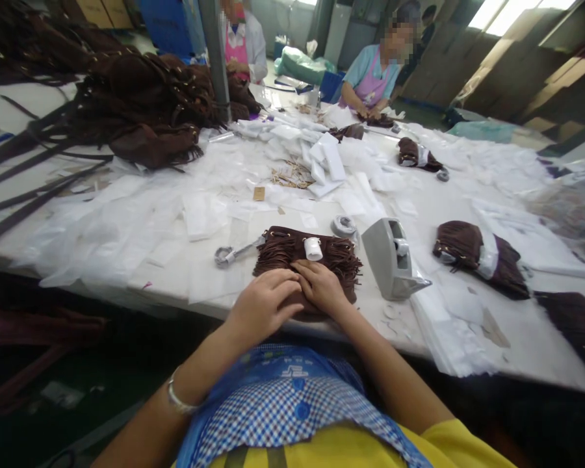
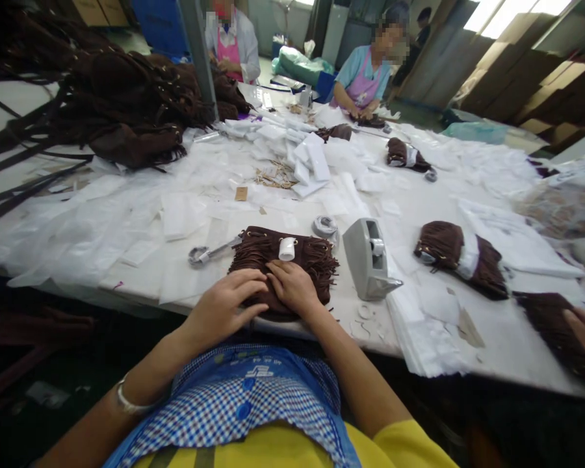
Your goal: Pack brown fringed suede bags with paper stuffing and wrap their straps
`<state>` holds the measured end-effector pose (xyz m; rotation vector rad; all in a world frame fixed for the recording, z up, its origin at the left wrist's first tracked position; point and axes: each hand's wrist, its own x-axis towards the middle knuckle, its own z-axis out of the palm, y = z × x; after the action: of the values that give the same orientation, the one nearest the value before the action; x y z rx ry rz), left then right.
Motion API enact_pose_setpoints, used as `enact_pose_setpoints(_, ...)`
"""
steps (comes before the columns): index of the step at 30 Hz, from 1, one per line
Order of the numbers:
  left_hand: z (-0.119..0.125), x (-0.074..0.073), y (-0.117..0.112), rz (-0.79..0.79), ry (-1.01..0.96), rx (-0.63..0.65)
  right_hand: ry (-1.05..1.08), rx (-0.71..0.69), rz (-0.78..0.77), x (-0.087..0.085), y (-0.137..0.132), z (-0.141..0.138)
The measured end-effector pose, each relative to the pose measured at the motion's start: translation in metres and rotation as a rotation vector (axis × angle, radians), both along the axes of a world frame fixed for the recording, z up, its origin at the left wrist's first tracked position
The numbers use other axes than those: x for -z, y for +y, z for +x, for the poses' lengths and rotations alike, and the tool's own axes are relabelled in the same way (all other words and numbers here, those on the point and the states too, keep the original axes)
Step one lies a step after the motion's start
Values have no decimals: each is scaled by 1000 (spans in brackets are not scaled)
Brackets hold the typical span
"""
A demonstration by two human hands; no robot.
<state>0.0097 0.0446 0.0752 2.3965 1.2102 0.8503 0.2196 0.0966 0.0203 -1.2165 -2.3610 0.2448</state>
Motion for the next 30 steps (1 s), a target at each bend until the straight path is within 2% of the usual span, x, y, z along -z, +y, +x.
enact_pose_setpoints(2,5,20,9,35,115,141,17,-11,-10,-1,0,2)
enact_pose_setpoints(5,-8,45,17,71,199,172,60,-31,-17,-1,1,4)
enact_pose_setpoints(7,-26,51,19,99,201,171,77,-46,-14,-1,2,5)
enact_pose_setpoints(10,-56,42,20,91,237,149,62,-50,-2,-1,1,6)
enact_pose_setpoints(13,-71,16,20,58,380,85,18,-39,18,1,1,5)
enact_pose_setpoints(14,-68,6,19,72,413,48,4,-34,25,2,1,5)
enact_pose_setpoints(16,-46,-9,17,105,387,-48,-14,-26,35,4,2,3)
enact_pose_setpoints(18,-8,-12,15,60,227,-121,-20,-31,41,5,2,1)
enact_pose_setpoints(20,30,2,15,1,96,-105,-32,-47,44,6,1,1)
enact_pose_setpoints(23,62,40,20,62,195,-48,-52,12,54,5,-7,20)
enact_pose_setpoints(26,60,65,21,81,335,-71,-45,223,61,3,-25,65)
enact_pose_setpoints(28,53,69,19,98,375,-76,-37,404,68,0,-41,98)
enact_pose_setpoints(30,49,66,16,116,388,-64,-10,531,85,-5,-56,119)
